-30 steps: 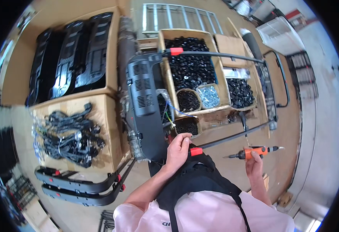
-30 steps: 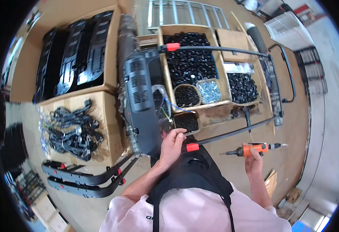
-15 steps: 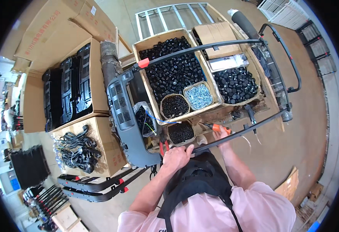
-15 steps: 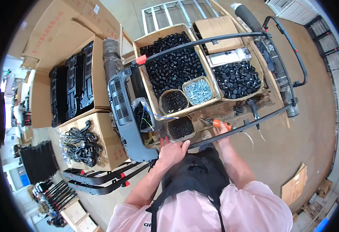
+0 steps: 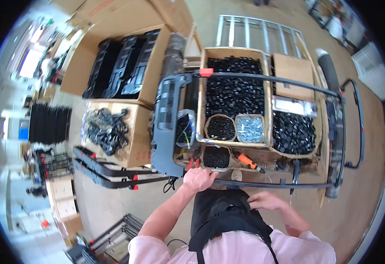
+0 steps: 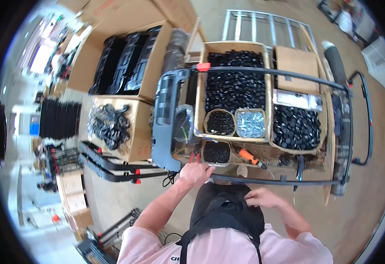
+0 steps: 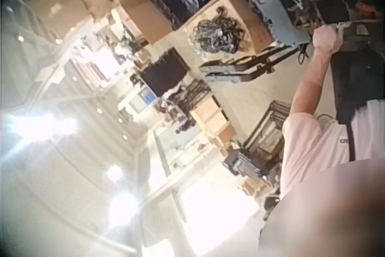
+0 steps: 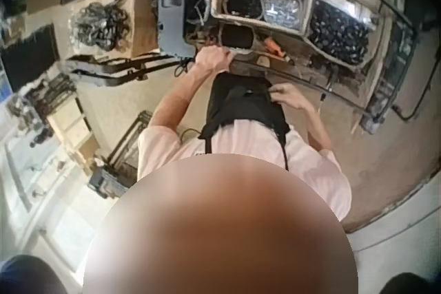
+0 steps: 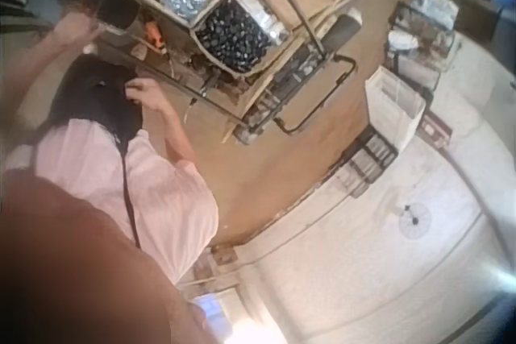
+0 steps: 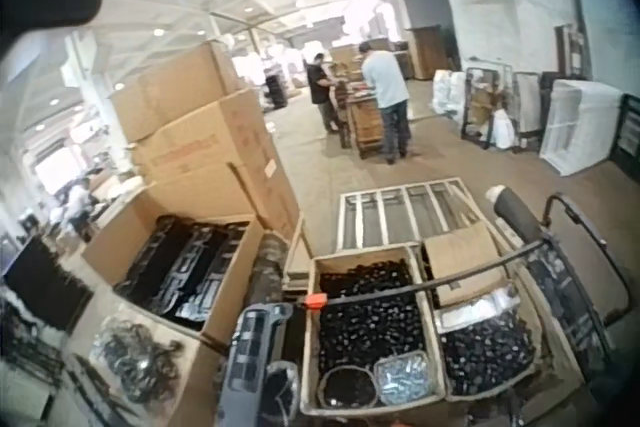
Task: Assembling lawn mower handle components by attaching plastic covers and securing them with an electric screwdriver.
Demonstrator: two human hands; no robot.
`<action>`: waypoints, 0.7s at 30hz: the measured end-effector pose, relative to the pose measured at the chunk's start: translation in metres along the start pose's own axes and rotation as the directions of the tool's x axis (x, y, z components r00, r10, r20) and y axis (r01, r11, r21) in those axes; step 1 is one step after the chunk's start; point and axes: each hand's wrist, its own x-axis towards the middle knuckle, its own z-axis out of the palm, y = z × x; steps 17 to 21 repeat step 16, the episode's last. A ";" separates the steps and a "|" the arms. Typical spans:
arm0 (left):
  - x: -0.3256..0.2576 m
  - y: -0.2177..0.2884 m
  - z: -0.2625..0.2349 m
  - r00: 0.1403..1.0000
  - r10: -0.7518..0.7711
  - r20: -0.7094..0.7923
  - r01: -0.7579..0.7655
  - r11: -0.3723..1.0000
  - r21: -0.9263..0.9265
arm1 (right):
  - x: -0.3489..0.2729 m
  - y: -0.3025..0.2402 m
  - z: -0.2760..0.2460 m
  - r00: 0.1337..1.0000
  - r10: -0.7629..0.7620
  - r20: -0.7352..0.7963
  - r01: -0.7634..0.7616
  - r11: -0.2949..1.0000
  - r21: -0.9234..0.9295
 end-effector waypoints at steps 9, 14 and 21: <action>-0.017 -0.008 0.037 0.382 0.169 -0.909 -0.407 0.913 -0.001 | 0.137 -0.245 -0.257 0.367 -0.818 -0.444 -0.014 0.472 -0.881; -0.090 0.038 0.095 0.678 -0.011 -0.735 -0.445 0.789 -0.423 | 0.218 -0.270 -0.353 0.703 -0.451 -0.551 -0.360 0.442 -0.822; -0.091 0.036 0.119 0.798 -0.247 -0.550 -0.275 0.663 -0.697 | 0.246 -0.291 -0.345 0.846 -0.299 -0.441 -0.193 0.599 -0.777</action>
